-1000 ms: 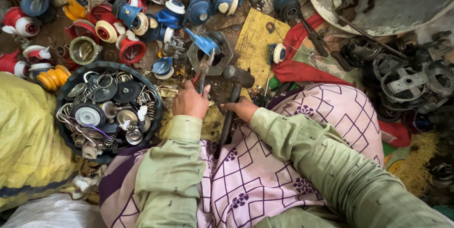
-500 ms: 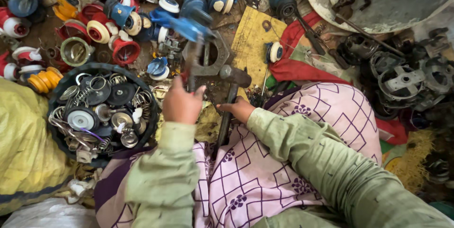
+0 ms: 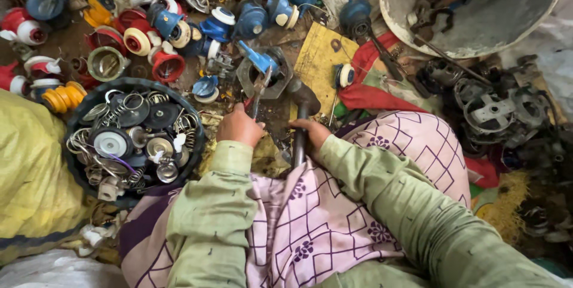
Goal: The person sits on the floor and uses a hammer and pliers to disassemble and adjust small mechanical parts. They repeatedly strike components, remove pieces, and place them into a nearby container.
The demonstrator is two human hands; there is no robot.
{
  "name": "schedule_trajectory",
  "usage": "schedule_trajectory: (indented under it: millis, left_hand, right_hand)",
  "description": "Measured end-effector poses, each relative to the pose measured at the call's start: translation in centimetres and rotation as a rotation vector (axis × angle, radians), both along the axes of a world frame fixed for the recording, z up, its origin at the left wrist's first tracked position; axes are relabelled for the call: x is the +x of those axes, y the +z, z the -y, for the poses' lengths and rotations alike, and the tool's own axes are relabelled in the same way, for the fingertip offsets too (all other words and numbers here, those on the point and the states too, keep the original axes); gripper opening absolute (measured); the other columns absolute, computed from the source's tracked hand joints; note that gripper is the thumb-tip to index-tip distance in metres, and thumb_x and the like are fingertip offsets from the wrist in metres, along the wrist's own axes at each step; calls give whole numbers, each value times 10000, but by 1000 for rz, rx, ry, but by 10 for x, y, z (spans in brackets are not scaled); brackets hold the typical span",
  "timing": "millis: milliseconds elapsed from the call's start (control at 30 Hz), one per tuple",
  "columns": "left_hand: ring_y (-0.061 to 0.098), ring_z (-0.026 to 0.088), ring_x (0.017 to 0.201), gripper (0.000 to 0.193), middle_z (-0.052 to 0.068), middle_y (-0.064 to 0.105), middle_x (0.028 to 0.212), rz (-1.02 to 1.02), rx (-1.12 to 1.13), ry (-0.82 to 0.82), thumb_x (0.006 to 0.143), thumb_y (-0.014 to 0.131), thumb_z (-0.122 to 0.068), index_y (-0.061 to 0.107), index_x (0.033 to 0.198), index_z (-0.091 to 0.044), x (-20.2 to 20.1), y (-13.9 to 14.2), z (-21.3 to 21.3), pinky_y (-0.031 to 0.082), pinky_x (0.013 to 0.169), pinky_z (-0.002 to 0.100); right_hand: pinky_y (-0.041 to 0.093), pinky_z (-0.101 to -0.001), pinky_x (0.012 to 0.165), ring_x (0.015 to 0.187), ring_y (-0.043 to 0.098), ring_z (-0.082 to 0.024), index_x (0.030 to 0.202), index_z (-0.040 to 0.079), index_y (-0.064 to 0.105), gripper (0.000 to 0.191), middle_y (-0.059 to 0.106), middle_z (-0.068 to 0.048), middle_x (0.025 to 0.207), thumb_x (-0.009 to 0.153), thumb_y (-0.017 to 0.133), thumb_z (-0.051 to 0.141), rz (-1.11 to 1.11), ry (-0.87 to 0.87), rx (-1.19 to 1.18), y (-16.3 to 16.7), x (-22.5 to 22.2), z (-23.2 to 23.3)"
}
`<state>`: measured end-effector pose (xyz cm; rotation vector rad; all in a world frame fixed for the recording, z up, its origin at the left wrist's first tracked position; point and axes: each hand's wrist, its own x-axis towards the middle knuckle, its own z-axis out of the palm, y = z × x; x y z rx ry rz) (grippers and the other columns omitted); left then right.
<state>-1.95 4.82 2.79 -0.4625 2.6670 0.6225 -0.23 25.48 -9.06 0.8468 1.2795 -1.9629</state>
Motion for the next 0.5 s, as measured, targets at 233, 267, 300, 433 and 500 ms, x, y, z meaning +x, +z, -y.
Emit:
schedule_trajectory:
  millis: [233, 267, 300, 433, 500]
  left_hand:
    - [690, 421, 1056, 482, 201, 733, 1097, -85, 31, -12, 820, 789, -286, 622, 1247, -138, 7, -7, 13, 539, 886, 534]
    - [688, 422, 1062, 494, 204, 727, 1107, -66, 29, -9, 825, 791, -302, 615, 1253, -129, 7, -6, 16, 539, 889, 529]
    - [685, 422, 1067, 508, 207, 722, 1117, -44, 26, -6, 830, 793, -317, 607, 1260, -121, 7, -5, 17, 540, 893, 524]
    - [682, 411, 1087, 543, 207, 710, 1151, -60, 22, -5, 815, 808, -334, 603, 1268, -117, 12, -3, 25, 543, 904, 505]
    - [681, 411, 1091, 523, 199, 713, 1150, -49, 37, 6, 828, 792, -320, 599, 1272, -121, 14, -5, 28, 543, 907, 509]
  right_hand:
    - [397, -243, 437, 591, 548, -137, 1043, 78, 646, 321, 618, -10, 761, 863, 705, 337, 113, -96, -600, 55, -7, -20]
    - [406, -253, 450, 585, 539, -143, 1031, 78, 631, 293, 608, -15, 761, 872, 694, 316, 85, -48, -684, 58, -7, -23]
    - [415, -262, 464, 578, 530, -150, 1020, 78, 615, 266, 599, -19, 761, 881, 682, 295, 60, 3, -768, 61, -5, -27]
    - [440, -327, 471, 555, 537, -194, 915, 53, 550, 313, 587, -72, 707, 1003, 646, 338, -20, 316, -908, 65, 14, -32]
    - [486, -363, 477, 516, 555, -232, 928, 40, 514, 301, 577, -89, 688, 877, 645, 306, 6, 215, -416, 71, 26, -29]
